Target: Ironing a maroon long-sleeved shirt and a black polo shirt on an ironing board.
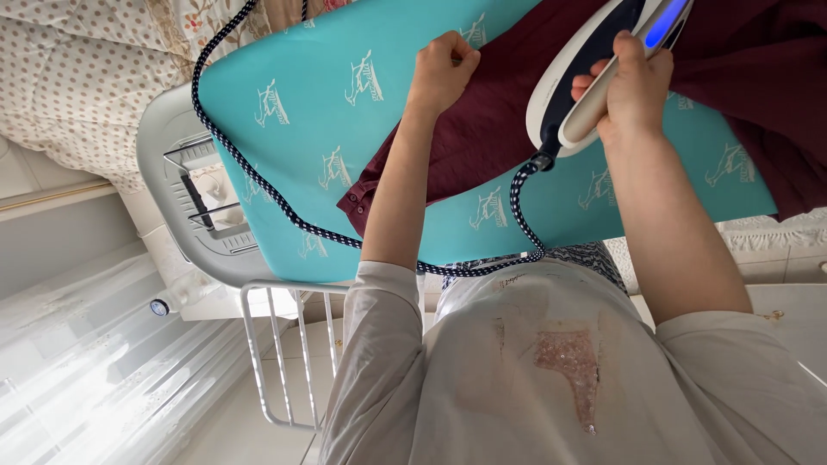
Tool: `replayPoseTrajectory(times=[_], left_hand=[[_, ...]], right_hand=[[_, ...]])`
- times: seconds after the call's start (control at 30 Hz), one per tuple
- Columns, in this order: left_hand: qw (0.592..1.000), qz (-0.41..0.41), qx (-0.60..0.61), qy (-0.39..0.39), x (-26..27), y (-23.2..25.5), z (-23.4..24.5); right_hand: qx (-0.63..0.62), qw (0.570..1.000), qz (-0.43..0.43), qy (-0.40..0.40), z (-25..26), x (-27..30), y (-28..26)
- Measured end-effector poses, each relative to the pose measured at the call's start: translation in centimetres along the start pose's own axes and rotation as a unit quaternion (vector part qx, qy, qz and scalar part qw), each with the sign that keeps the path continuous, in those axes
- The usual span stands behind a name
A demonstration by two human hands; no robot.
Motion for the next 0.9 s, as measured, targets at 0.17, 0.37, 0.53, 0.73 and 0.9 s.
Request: replayPoseTrajectory(times=[0.17,0.37,0.53,0.73,0.9], left_hand=[[0.999,-0.023,-0.029,-0.005,-1.1,3.1,-0.4],[0.998,-0.013,-0.055,0.006,-1.9,2.6,-1.0],[0.996,-0.063,-0.036,0.044,-2.8,2.9,-0.3],[0.996,-0.028,-0.066,-0.051,-2.9,3.6,-1.0],[0.994,-0.045,-0.078,-0.055,-3.2,3.0,-3.1]], right_hand=[[0.019,1.0,0.0,-0.015,0.0,0.7,-0.1],[0.01,1.0,-0.021,-0.001,-0.7,3.3,1.9],[-0.055,0.998,-0.044,0.006,-3.1,7.2,6.3],[-0.113,0.98,-0.087,-0.139,-1.4,6.8,5.9],[0.142,0.975,0.128,-0.116,2.4,3.4,-1.2]])
Point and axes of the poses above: each hand's wrist, its own x-axis away from the middle knuckle, its own z-axis out of the back of the hand, y = z × x, the point moved 10 cm from there along -x, towards the middle knuckle, and after that the axes turned 14 degrees about -x, right-handed, at the moved point
